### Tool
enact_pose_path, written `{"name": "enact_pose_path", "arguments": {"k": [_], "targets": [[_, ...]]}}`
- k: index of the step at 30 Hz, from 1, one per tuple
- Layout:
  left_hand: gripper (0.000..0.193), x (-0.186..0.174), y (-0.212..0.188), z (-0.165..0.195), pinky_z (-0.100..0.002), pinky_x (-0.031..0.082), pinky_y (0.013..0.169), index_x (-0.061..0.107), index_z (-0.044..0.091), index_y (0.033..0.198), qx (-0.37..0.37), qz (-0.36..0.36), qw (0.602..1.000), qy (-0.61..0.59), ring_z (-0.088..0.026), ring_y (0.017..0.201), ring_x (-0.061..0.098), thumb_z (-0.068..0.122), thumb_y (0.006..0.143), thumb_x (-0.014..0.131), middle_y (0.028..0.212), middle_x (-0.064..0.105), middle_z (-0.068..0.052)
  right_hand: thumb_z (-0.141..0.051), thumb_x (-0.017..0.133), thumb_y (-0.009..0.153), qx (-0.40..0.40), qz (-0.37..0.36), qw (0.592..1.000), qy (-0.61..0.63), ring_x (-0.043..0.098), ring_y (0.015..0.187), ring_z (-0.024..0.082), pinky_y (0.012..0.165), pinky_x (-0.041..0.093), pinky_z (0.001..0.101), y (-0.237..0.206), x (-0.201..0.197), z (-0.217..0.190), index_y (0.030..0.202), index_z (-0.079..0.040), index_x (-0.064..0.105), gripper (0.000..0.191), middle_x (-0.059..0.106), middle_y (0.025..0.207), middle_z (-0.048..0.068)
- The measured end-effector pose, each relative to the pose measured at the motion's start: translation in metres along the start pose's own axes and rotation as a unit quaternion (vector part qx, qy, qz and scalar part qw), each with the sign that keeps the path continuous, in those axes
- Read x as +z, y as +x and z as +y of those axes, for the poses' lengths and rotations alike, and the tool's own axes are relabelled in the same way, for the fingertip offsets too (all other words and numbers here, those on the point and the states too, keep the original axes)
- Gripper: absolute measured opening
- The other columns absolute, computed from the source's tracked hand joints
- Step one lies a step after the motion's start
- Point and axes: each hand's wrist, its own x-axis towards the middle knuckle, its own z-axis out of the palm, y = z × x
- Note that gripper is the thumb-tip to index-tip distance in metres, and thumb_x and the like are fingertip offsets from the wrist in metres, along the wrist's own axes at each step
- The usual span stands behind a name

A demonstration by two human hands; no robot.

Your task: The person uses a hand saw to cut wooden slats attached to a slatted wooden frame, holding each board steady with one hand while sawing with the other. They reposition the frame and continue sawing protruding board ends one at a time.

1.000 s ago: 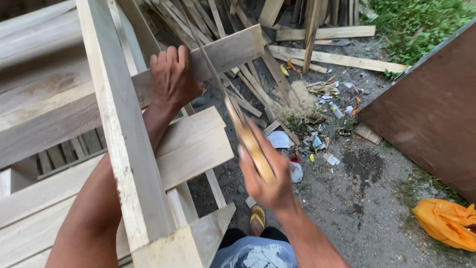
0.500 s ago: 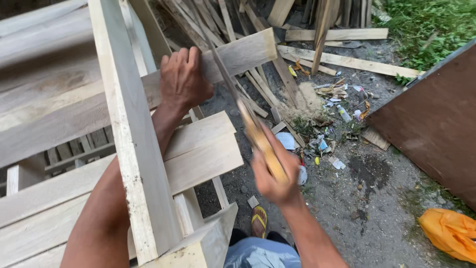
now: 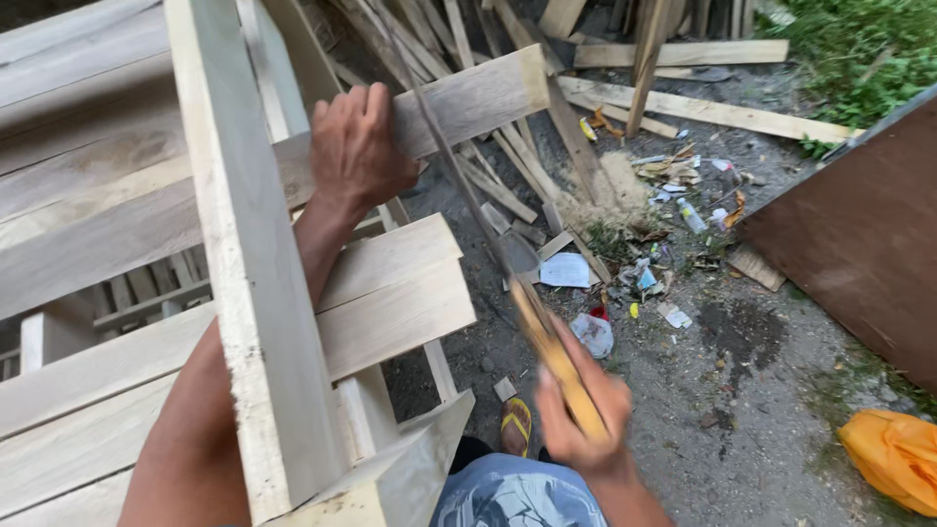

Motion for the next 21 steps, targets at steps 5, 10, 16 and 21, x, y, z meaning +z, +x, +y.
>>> {"name": "enact_pose_path", "arguments": {"k": [5,10,16,21], "targets": [[0.043,-0.007,-0.003,0.003,-0.039,0.036,0.069,0.057,0.007,0.096,0.013,0.031,0.999,-0.004,-0.024,0.074,0.052,0.022,0.061,0.078,0.082,0.053,-0.01,0.003,0.062,0.095,-0.092,0.01,0.996,0.019,0.074,0.075,0.015,0.067,0.059,0.026,0.046,0.04,0.024,0.138,0.009,0.057,0.044,0.076,0.099,0.015],[0.045,-0.013,0.002,0.005,-0.041,0.035,0.067,0.056,0.006,0.097,0.021,0.062,0.997,-0.046,-0.026,0.071,0.051,0.021,0.06,0.077,0.08,0.051,-0.011,0.002,0.061,0.096,-0.076,0.016,0.992,0.095,0.072,0.091,0.014,0.077,0.06,0.027,0.076,0.06,0.023,0.144,0.005,0.055,0.049,0.074,0.117,0.017],[0.039,-0.006,0.0,-0.002,-0.04,0.036,0.065,0.057,0.006,0.098,-0.009,0.018,1.0,0.002,-0.022,0.067,0.05,0.018,0.065,0.074,0.078,0.051,-0.009,0.001,0.059,0.093,-0.06,0.004,0.998,0.015,0.077,0.084,0.017,0.077,0.06,0.0268,0.028,0.03,0.014,0.138,0.007,0.058,0.045,0.076,0.112,0.02],[0.052,-0.003,0.002,-0.002,-0.039,0.035,0.065,0.058,0.004,0.098,0.029,0.056,0.997,-0.041,-0.022,0.07,0.048,0.026,0.055,0.078,0.08,0.052,-0.011,0.002,0.063,0.092,-0.035,0.018,0.998,0.057,0.075,0.086,0.019,0.077,0.06,0.0292,0.084,0.067,0.031,0.139,0.006,0.061,0.047,0.076,0.106,0.019]]}}
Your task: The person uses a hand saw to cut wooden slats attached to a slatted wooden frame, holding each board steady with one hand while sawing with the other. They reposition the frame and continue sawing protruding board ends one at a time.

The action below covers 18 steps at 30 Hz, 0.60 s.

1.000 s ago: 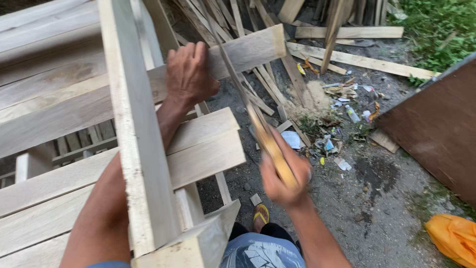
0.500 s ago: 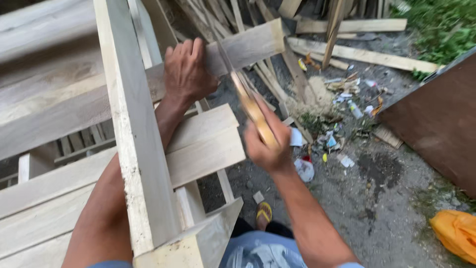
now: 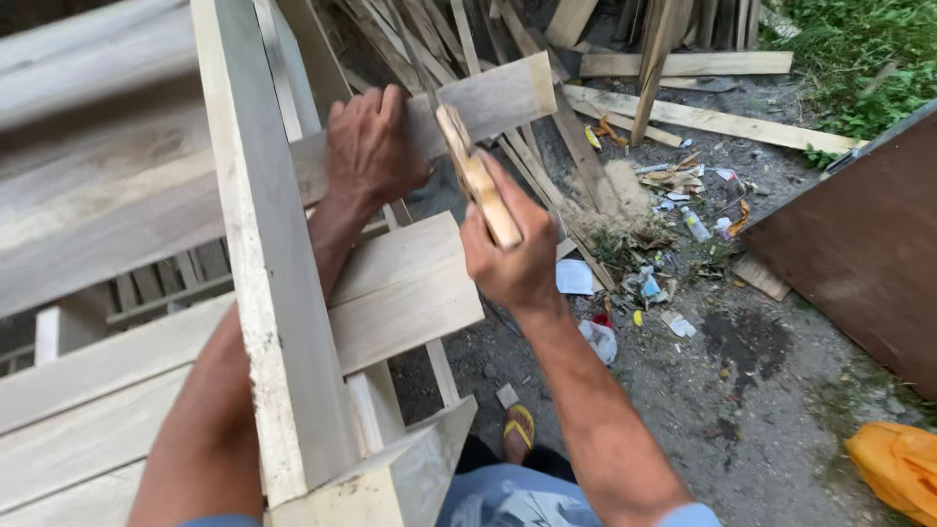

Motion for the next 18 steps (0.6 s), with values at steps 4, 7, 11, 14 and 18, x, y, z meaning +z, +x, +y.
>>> {"name": "enact_pose_path", "arguments": {"k": [4,7,11,14,18], "targets": [[0.049,-0.001,0.003,0.001,-0.039,0.037,0.067,0.058,0.004,0.099,-0.045,-0.099,0.994,0.017,-0.023,0.071,0.051,0.032,0.067,0.082,0.081,0.053,-0.011,0.001,0.064,0.089,0.082,-0.019,0.995,-0.049,0.074,0.075,0.014,0.068,0.059,0.0273,-0.063,-0.044,-0.035,0.139,0.005,0.059,0.051,0.08,0.101,0.014],[0.039,-0.002,0.002,0.001,-0.038,0.039,0.07,0.058,0.008,0.102,-0.074,-0.103,0.991,0.04,-0.021,0.074,0.053,0.023,0.072,0.078,0.083,0.055,-0.008,0.005,0.058,0.089,0.012,-0.036,0.998,-0.058,0.077,0.091,0.02,0.077,0.06,0.03,-0.072,-0.059,-0.049,0.136,0.007,0.057,0.047,0.074,0.117,0.021],[0.057,-0.002,-0.002,0.003,-0.038,0.038,0.071,0.057,0.006,0.102,-0.017,-0.022,0.999,0.022,-0.023,0.077,0.052,0.026,0.056,0.082,0.085,0.055,-0.009,0.004,0.063,0.093,0.0,-0.003,1.0,-0.007,0.071,0.08,0.016,0.072,0.058,0.027,-0.017,-0.006,-0.019,0.137,0.006,0.061,0.044,0.075,0.103,0.014],[0.055,-0.003,-0.003,0.003,-0.039,0.037,0.07,0.056,0.005,0.104,-0.013,-0.017,1.0,0.019,-0.023,0.076,0.051,0.028,0.062,0.083,0.086,0.054,-0.01,0.003,0.061,0.093,0.006,-0.005,1.0,0.028,0.071,0.087,0.016,0.078,0.058,0.0279,-0.011,-0.007,-0.02,0.14,0.005,0.058,0.047,0.075,0.11,0.016],[0.044,-0.007,-0.002,0.005,-0.038,0.037,0.072,0.056,0.007,0.107,-0.062,-0.108,0.991,0.041,-0.021,0.076,0.053,0.022,0.072,0.078,0.087,0.054,-0.008,-0.002,0.063,0.09,0.08,-0.023,0.993,-0.081,0.076,0.074,0.015,0.067,0.058,0.0269,-0.074,-0.042,-0.031,0.138,0.003,0.06,0.049,0.077,0.103,0.015]]}}
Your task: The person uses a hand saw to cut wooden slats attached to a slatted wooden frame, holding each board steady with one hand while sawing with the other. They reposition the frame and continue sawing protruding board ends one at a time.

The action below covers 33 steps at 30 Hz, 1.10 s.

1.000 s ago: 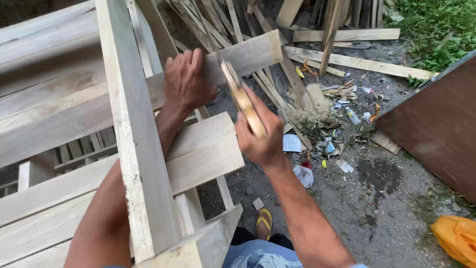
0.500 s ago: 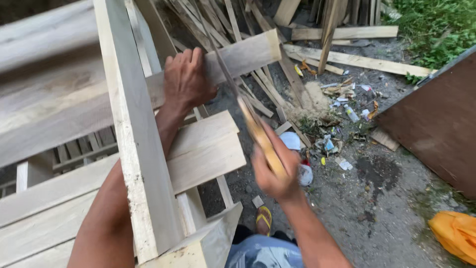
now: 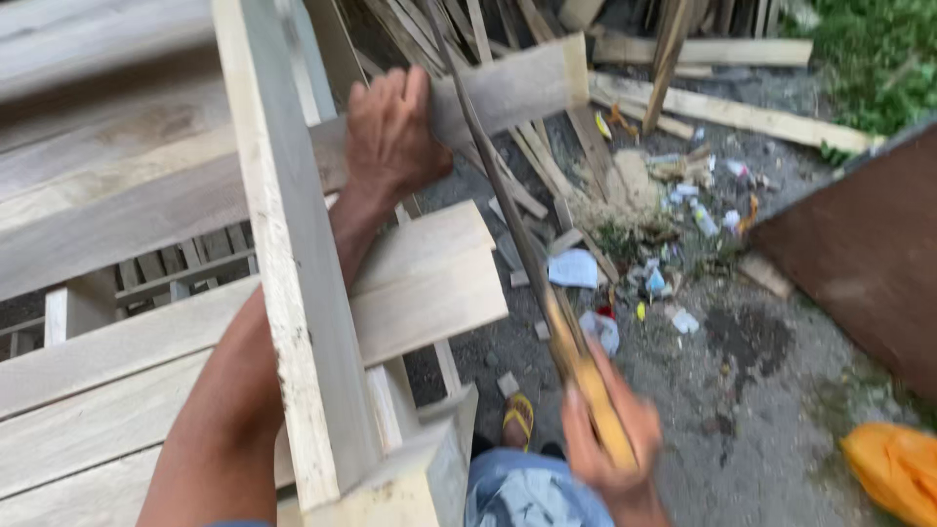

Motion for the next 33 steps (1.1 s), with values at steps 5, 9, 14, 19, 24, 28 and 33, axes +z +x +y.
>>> {"name": "enact_pose_path", "arguments": {"k": [5,9,14,19,24,28,33], "targets": [[0.062,-0.006,-0.004,0.006,-0.039,0.038,0.071,0.057,0.005,0.105,0.052,0.113,0.992,-0.027,-0.025,0.078,0.054,0.034,0.059,0.087,0.086,0.055,-0.011,-0.001,0.064,0.094,-0.118,0.042,0.992,-0.008,0.071,0.076,0.021,0.071,0.057,0.0295,0.041,0.035,0.028,0.135,0.004,0.065,0.041,0.075,0.094,0.017],[0.048,-0.002,-0.002,0.004,-0.038,0.039,0.069,0.059,0.007,0.108,-0.001,0.028,0.999,-0.02,-0.021,0.072,0.054,0.025,0.07,0.081,0.083,0.054,-0.008,-0.001,0.064,0.094,-0.092,0.032,0.993,0.07,0.071,0.077,0.018,0.07,0.057,0.0282,0.072,0.044,0.005,0.136,0.006,0.061,0.043,0.074,0.096,0.015],[0.048,0.004,-0.001,0.002,-0.037,0.039,0.067,0.059,0.004,0.103,-0.005,0.023,0.999,-0.024,-0.02,0.072,0.053,0.021,0.063,0.082,0.082,0.056,-0.008,-0.001,0.06,0.086,0.034,-0.008,0.999,-0.008,0.078,0.086,0.015,0.077,0.058,0.0286,-0.031,-0.031,-0.035,0.137,0.007,0.058,0.051,0.077,0.11,0.019],[0.056,-0.001,0.002,0.001,-0.036,0.039,0.067,0.059,0.002,0.104,0.041,0.092,0.995,-0.027,-0.02,0.071,0.051,0.026,0.06,0.085,0.083,0.056,-0.01,0.001,0.063,0.093,-0.011,-0.02,0.999,0.046,0.069,0.064,0.018,0.058,0.056,0.031,0.064,0.04,0.002,0.136,0.008,0.064,0.043,0.074,0.082,0.016],[0.068,-0.002,0.002,-0.003,-0.038,0.038,0.065,0.061,0.003,0.101,0.045,0.144,0.988,-0.036,-0.024,0.073,0.053,0.033,0.047,0.088,0.082,0.057,-0.012,0.003,0.061,0.091,-0.066,0.006,0.998,0.006,0.074,0.088,0.02,0.078,0.058,0.0322,0.008,0.001,-0.013,0.137,0.011,0.058,0.047,0.076,0.107,0.02],[0.05,0.0,-0.003,-0.005,-0.038,0.04,0.07,0.06,0.005,0.104,0.013,0.061,0.998,-0.023,-0.021,0.075,0.054,0.027,0.066,0.084,0.086,0.057,-0.009,0.0,0.062,0.085,0.093,-0.004,0.996,0.01,0.075,0.069,0.013,0.064,0.06,0.0252,-0.054,-0.022,-0.013,0.135,0.008,0.061,0.05,0.08,0.101,0.016],[0.05,-0.005,-0.005,-0.001,-0.04,0.041,0.07,0.06,0.003,0.105,0.009,0.044,0.999,-0.027,-0.023,0.075,0.056,0.028,0.069,0.083,0.087,0.057,-0.012,0.003,0.064,0.093,-0.116,0.019,0.993,0.029,0.074,0.087,0.019,0.078,0.059,0.0298,0.024,0.034,0.04,0.132,0.011,0.062,0.039,0.075,0.106,0.02]]}}
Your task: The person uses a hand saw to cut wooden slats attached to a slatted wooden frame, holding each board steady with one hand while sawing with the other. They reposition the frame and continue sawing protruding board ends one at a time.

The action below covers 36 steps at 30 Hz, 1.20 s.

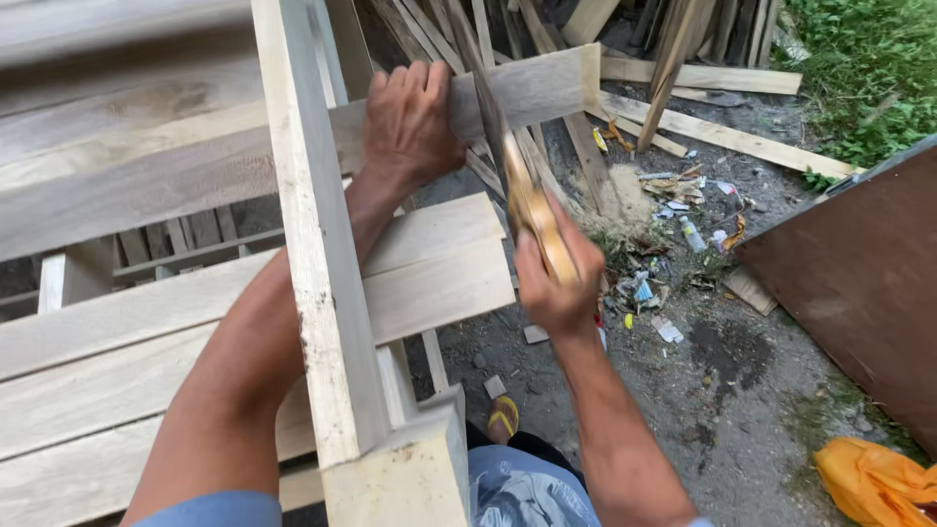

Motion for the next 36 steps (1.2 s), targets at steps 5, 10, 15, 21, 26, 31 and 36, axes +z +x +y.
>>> {"name": "enact_pose_path", "arguments": {"k": [5,10,15,21,26,31,36], "targets": [[0.051,0.004,0.001,-0.002,-0.039,0.042,0.072,0.06,0.006,0.102,0.036,0.083,0.996,-0.003,-0.025,0.08,0.058,0.027,0.062,0.083,0.09,0.058,-0.012,0.002,0.063,0.09,0.078,-0.015,0.997,-0.008,0.076,0.089,0.02,0.077,0.06,0.0304,-0.035,-0.041,-0.05,0.135,0.012,0.058,0.046,0.076,0.109,0.021],[0.046,0.008,0.0,-0.001,-0.039,0.042,0.074,0.059,0.006,0.103,-0.008,-0.013,1.0,0.012,-0.024,0.079,0.059,0.024,0.066,0.079,0.088,0.059,-0.011,0.001,0.062,0.091,0.091,-0.023,0.996,-0.008,0.075,0.085,0.018,0.074,0.06,0.028,-0.049,-0.045,-0.061,0.137,0.011,0.057,0.047,0.076,0.108,0.019],[0.049,0.0,0.0,0.0,-0.039,0.041,0.071,0.06,0.006,0.098,0.038,0.066,0.997,0.005,-0.025,0.076,0.058,0.028,0.06,0.082,0.086,0.059,-0.011,0.001,0.064,0.092,0.095,-0.018,0.995,0.034,0.067,0.069,0.013,0.062,0.055,0.0269,-0.006,0.001,0.008,0.137,0.01,0.061,0.045,0.074,0.088,0.016],[0.042,0.007,0.002,-0.006,-0.036,0.041,0.07,0.061,0.004,0.101,0.012,0.018,1.0,-0.009,-0.02,0.072,0.055,0.023,0.067,0.077,0.083,0.059,-0.01,-0.001,0.063,0.086,0.178,-0.06,0.973,-0.133,0.079,0.084,0.017,0.069,0.064,0.0264,-0.076,-0.073,-0.079,0.135,0.01,0.059,0.051,0.076,0.108,0.02],[0.049,0.007,0.004,-0.003,-0.037,0.039,0.066,0.061,0.0,0.1,0.004,0.007,1.0,0.004,-0.021,0.068,0.053,0.03,0.065,0.079,0.08,0.058,-0.012,-0.003,0.061,0.095,-0.018,0.001,0.999,-0.051,0.075,0.085,0.022,0.073,0.061,0.0325,-0.009,-0.021,-0.036,0.133,0.012,0.06,0.04,0.074,0.106,0.021],[0.049,0.001,0.005,-0.001,-0.036,0.041,0.071,0.061,0.003,0.1,0.016,0.018,1.0,-0.014,-0.021,0.073,0.054,0.033,0.067,0.08,0.084,0.059,-0.011,-0.004,0.057,0.097,0.04,-0.022,0.993,0.107,0.059,0.056,0.012,0.047,0.049,0.0252,0.019,0.02,0.037,0.107,0.003,0.066,0.015,0.063,0.073,0.006],[0.049,0.012,0.002,-0.008,-0.038,0.045,0.076,0.06,0.004,0.105,-0.022,-0.037,0.999,-0.012,-0.022,0.076,0.056,0.028,0.067,0.081,0.084,0.058,-0.01,-0.005,0.061,0.091,0.173,-0.028,0.984,0.032,0.066,0.079,0.009,0.069,0.054,0.0249,-0.126,-0.033,0.015,0.137,0.003,0.062,0.046,0.074,0.095,0.01]]}}
